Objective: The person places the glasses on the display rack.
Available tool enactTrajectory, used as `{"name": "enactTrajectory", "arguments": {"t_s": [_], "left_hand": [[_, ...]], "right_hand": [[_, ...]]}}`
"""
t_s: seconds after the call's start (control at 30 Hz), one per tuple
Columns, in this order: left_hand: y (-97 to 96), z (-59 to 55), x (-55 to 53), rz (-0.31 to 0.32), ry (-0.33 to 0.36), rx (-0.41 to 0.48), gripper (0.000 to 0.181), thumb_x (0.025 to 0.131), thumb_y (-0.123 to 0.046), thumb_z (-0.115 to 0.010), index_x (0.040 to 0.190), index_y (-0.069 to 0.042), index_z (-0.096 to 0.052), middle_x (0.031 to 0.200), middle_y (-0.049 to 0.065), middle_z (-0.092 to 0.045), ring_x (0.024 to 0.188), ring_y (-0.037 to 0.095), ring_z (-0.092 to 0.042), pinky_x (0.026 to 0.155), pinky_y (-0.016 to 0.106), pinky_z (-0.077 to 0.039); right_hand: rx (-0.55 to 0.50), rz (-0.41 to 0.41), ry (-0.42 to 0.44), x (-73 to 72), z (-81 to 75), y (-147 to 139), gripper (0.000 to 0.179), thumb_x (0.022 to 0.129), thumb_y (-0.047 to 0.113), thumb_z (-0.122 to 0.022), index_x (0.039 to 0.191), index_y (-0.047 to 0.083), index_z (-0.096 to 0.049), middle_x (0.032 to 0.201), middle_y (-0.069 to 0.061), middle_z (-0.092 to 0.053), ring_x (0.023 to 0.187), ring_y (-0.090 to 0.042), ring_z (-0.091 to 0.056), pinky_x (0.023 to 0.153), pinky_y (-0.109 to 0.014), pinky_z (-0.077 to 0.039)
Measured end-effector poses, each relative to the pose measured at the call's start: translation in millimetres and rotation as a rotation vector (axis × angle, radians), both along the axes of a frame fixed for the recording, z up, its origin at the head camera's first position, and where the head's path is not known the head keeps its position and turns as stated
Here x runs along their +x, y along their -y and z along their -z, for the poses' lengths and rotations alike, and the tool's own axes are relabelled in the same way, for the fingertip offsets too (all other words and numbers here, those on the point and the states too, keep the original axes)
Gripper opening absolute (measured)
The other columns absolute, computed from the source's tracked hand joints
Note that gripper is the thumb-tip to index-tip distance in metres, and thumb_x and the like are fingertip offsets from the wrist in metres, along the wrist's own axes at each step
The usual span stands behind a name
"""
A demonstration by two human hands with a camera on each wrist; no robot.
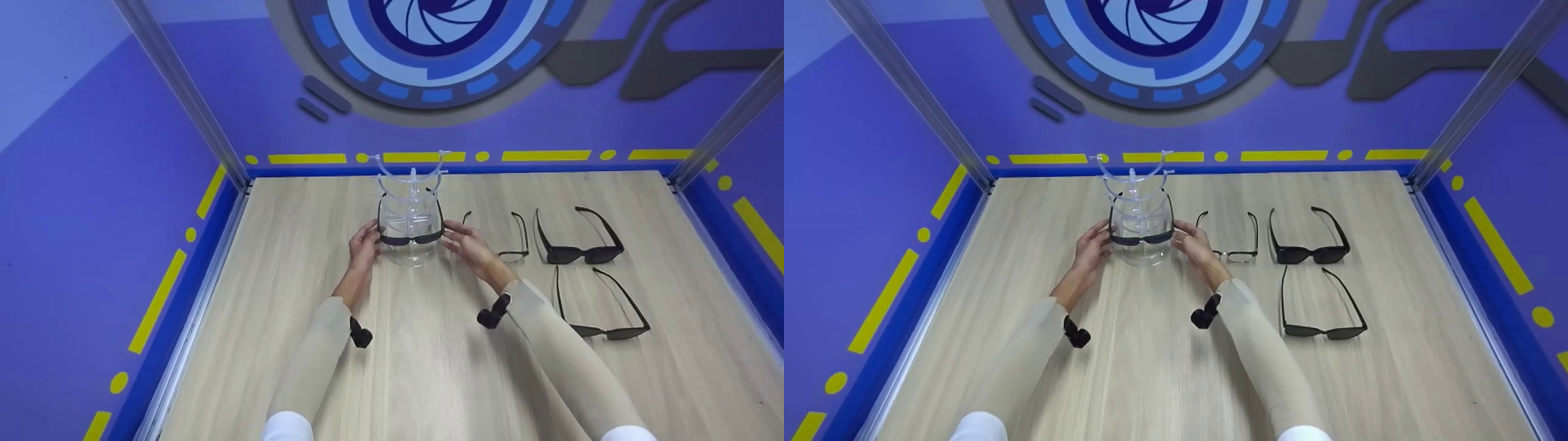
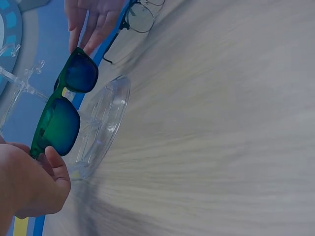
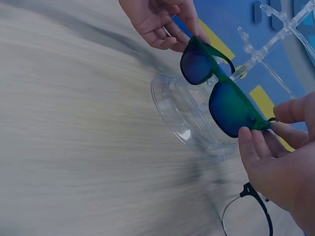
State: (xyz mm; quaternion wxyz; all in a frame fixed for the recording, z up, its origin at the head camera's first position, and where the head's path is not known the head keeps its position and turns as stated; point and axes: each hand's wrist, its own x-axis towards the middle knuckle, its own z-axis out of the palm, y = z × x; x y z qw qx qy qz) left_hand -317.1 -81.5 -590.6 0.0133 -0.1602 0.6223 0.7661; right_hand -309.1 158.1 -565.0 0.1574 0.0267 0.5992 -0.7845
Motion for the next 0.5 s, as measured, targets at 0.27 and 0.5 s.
{"name": "enactTrajectory", "arguments": {"t_s": [0.27,0.5], "left_hand": [[-0.2,0.8,-2.5,-0.004,0.003,0.015,0.042,0.101,-0.002,-0.049,0.143,-0.005,-0.058,0.138,0.020,-0.063,0.094,0.015,-0.062,0.080,0.031,-0.050],[-0.7,-1.4,-7.2,-0.015,0.006,0.017,0.042,0.100,0.001,-0.050,0.141,-0.005,-0.059,0.135,0.020,-0.065,0.092,0.013,-0.060,0.080,0.033,-0.048]], "right_hand": [[0.009,-0.004,0.024,-0.7,-1.2,2.1,0.053,0.103,-0.004,-0.038,0.154,-0.013,-0.026,0.162,-0.030,-0.028,0.152,-0.040,-0.031,0.126,-0.042,-0.027],[-0.031,-0.013,0.007,-3.2,-0.5,2.0,0.054,0.102,-0.007,-0.036,0.154,-0.016,-0.022,0.163,-0.031,-0.025,0.153,-0.041,-0.027,0.127,-0.042,-0.024]]}}
